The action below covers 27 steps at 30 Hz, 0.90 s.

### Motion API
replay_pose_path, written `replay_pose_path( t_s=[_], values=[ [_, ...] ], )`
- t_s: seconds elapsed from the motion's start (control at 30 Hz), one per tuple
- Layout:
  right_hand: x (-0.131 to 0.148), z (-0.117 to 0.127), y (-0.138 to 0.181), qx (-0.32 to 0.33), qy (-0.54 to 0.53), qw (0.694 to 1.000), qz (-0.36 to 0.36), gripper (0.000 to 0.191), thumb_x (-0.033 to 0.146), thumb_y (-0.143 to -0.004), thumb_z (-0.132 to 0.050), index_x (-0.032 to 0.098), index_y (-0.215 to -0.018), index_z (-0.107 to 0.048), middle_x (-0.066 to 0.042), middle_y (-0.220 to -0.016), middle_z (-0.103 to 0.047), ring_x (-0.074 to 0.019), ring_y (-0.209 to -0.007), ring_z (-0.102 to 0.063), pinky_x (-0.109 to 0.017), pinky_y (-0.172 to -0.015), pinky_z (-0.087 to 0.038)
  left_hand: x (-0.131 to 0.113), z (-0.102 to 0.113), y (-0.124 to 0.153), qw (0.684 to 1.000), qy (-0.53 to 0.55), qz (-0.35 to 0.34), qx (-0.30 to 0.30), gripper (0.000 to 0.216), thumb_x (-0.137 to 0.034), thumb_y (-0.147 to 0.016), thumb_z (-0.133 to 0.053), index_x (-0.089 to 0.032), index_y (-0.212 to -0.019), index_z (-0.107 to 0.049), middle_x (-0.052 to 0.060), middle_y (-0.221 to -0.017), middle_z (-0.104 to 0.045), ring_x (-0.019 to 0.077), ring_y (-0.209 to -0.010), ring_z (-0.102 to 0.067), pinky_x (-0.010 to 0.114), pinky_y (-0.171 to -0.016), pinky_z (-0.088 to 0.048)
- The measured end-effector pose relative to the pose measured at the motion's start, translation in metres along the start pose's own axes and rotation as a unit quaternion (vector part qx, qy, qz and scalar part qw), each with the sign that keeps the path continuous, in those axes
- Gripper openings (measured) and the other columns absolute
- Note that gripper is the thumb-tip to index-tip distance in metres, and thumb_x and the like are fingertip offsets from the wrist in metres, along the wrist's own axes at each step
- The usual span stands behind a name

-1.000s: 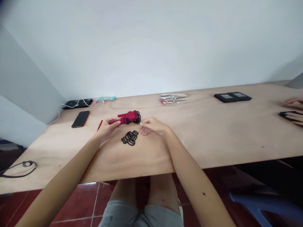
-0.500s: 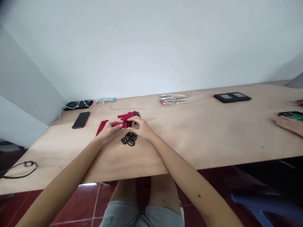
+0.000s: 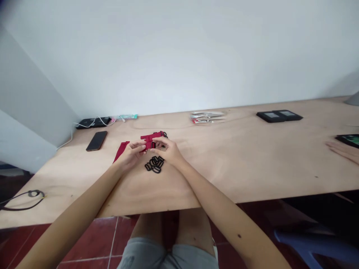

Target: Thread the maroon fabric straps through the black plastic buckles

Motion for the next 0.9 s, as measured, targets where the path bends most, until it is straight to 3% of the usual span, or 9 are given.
replay_pose_path(
  t_s=[0.13, 0.3, 0.5, 0.77, 0.9],
  values=[
    [0.006, -0.004, 0.001, 0.045, 0.016, 0.998, 0.045, 0.033, 0.046, -0.089, -0.083, 0.022, -0.112, -0.077, -0.011, -0.114, -0.073, -0.0257, -0.103, -0.068, -0.042, -0.095, -0.058, -0.001, -0.004, 0.001, 1.0, 0.001, 0.009, -0.007, 0.033, -0.028, -0.064, -0.101, -0.018, -0.089, -0.083, 0.004, -0.084, -0.078, 0.0147, -0.072, -0.069, 0.03, -0.073, -0.058],
    [-0.003, 0.003, -0.001, -0.001, 0.024, 0.998, 0.053, 0.037, 0.042, -0.088, -0.084, 0.024, -0.12, -0.075, -0.011, -0.119, -0.073, -0.0265, -0.108, -0.069, -0.042, -0.095, -0.059, -0.004, -0.006, 0.002, 1.0, -0.004, 0.013, -0.018, 0.039, -0.031, -0.062, -0.102, -0.016, -0.092, -0.082, 0.003, -0.083, -0.077, 0.014, -0.072, -0.069, 0.029, -0.075, -0.058],
    [-0.013, 0.002, -0.002, -0.002, -0.021, 0.999, 0.033, 0.037, 0.044, -0.083, -0.089, 0.024, -0.111, -0.076, -0.009, -0.113, -0.075, -0.0255, -0.104, -0.071, -0.04, -0.095, -0.06, 0.0, -0.006, 0.001, 1.0, -0.023, 0.02, -0.005, 0.038, -0.032, -0.062, -0.103, -0.016, -0.087, -0.08, 0.001, -0.076, -0.073, 0.0107, -0.062, -0.065, 0.024, -0.063, -0.054],
    [-0.009, -0.003, -0.002, 0.073, -0.064, 0.995, 0.001, 0.036, 0.04, -0.077, -0.093, 0.022, -0.105, -0.078, -0.007, -0.104, -0.075, -0.023, -0.095, -0.071, -0.038, -0.089, -0.059, 0.008, -0.005, 0.002, 0.998, -0.031, 0.042, 0.024, 0.037, -0.032, -0.063, -0.102, -0.015, -0.089, -0.081, 0.004, -0.076, -0.075, 0.0146, -0.065, -0.069, 0.027, -0.065, -0.057],
    [-0.013, 0.002, -0.003, 0.013, -0.059, 0.998, 0.004, 0.039, 0.042, -0.077, -0.093, 0.022, -0.106, -0.077, -0.007, -0.105, -0.074, -0.0231, -0.094, -0.07, -0.038, -0.088, -0.059, 0.006, -0.005, 0.0, 1.0, 0.003, 0.027, 0.003, 0.036, -0.027, -0.063, -0.101, -0.016, -0.091, -0.081, 0.004, -0.087, -0.078, 0.016, -0.075, -0.072, 0.03, -0.074, -0.06]
  ],
)
Point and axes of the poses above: each hand's wrist, its own y-axis away from the middle knuckle, its own z-axis out of the back of the hand, x = y × z, the point moved 3 cm from there along -y, towards the middle knuckle
